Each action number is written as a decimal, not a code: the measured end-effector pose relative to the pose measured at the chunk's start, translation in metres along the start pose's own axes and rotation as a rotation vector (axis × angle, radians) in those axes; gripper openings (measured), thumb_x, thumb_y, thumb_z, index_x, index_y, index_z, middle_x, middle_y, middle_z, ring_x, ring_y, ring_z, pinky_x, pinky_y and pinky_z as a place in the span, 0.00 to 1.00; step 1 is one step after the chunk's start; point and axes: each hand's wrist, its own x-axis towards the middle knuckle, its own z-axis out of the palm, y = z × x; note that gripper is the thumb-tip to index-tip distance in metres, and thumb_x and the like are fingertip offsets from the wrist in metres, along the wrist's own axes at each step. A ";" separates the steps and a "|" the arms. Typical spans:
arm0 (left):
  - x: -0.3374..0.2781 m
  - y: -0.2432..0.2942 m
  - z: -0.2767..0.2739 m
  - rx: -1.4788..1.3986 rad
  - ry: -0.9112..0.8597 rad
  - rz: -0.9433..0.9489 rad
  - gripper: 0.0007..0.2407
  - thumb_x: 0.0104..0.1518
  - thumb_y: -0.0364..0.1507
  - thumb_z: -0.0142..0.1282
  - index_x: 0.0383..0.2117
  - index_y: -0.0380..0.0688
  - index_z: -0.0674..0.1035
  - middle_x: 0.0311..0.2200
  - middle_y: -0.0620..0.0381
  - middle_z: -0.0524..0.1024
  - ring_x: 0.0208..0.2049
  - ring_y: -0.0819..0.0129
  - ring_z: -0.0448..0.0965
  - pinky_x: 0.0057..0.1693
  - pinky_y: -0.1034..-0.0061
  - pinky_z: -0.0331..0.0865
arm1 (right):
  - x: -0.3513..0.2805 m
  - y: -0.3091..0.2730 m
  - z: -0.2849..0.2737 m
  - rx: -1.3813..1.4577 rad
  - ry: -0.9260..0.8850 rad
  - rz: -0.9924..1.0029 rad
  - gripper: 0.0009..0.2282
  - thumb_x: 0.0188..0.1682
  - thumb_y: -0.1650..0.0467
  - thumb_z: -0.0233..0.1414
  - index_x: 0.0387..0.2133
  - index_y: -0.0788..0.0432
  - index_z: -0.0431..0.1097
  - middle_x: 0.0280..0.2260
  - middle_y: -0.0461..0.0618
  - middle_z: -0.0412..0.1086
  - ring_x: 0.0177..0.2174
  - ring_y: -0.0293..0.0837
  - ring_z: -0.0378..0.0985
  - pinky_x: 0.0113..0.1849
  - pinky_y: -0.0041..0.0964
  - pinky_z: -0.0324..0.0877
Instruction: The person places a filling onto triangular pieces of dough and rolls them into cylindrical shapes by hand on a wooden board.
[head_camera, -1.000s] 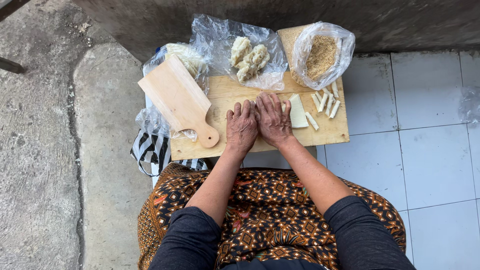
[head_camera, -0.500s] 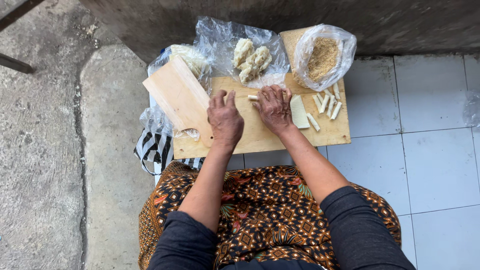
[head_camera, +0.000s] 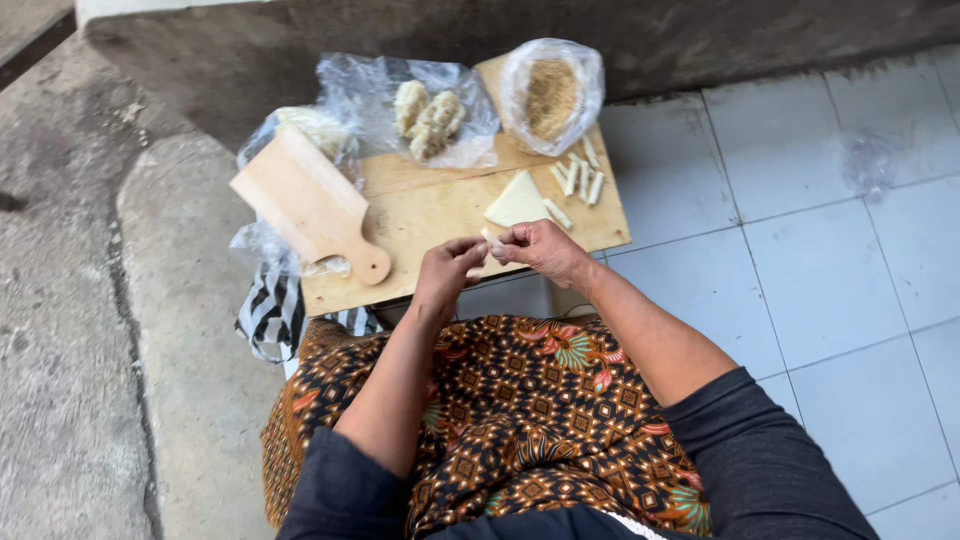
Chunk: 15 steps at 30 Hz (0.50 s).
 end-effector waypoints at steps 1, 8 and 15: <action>-0.007 0.007 -0.001 0.120 0.048 0.050 0.17 0.59 0.34 0.60 0.51 0.39 0.81 0.41 0.54 0.82 0.43 0.69 0.80 0.45 0.74 0.75 | 0.001 0.002 -0.020 -0.101 0.088 0.013 0.10 0.49 0.66 0.60 0.36 0.61 0.79 0.32 0.48 0.78 0.33 0.36 0.78 0.40 0.32 0.75; -0.038 0.031 -0.025 0.265 0.175 0.082 0.14 0.59 0.35 0.60 0.47 0.41 0.83 0.36 0.56 0.83 0.36 0.72 0.80 0.42 0.76 0.74 | 0.017 0.023 -0.100 -0.790 0.554 0.143 0.12 0.44 0.63 0.65 0.37 0.55 0.79 0.37 0.54 0.80 0.36 0.50 0.83 0.42 0.43 0.77; -0.007 0.038 -0.012 0.382 0.181 0.161 0.13 0.59 0.34 0.60 0.45 0.39 0.83 0.32 0.55 0.84 0.33 0.72 0.80 0.43 0.76 0.74 | 0.030 0.026 -0.088 -0.927 0.530 0.013 0.12 0.41 0.66 0.63 0.38 0.56 0.79 0.37 0.56 0.79 0.38 0.53 0.81 0.42 0.47 0.75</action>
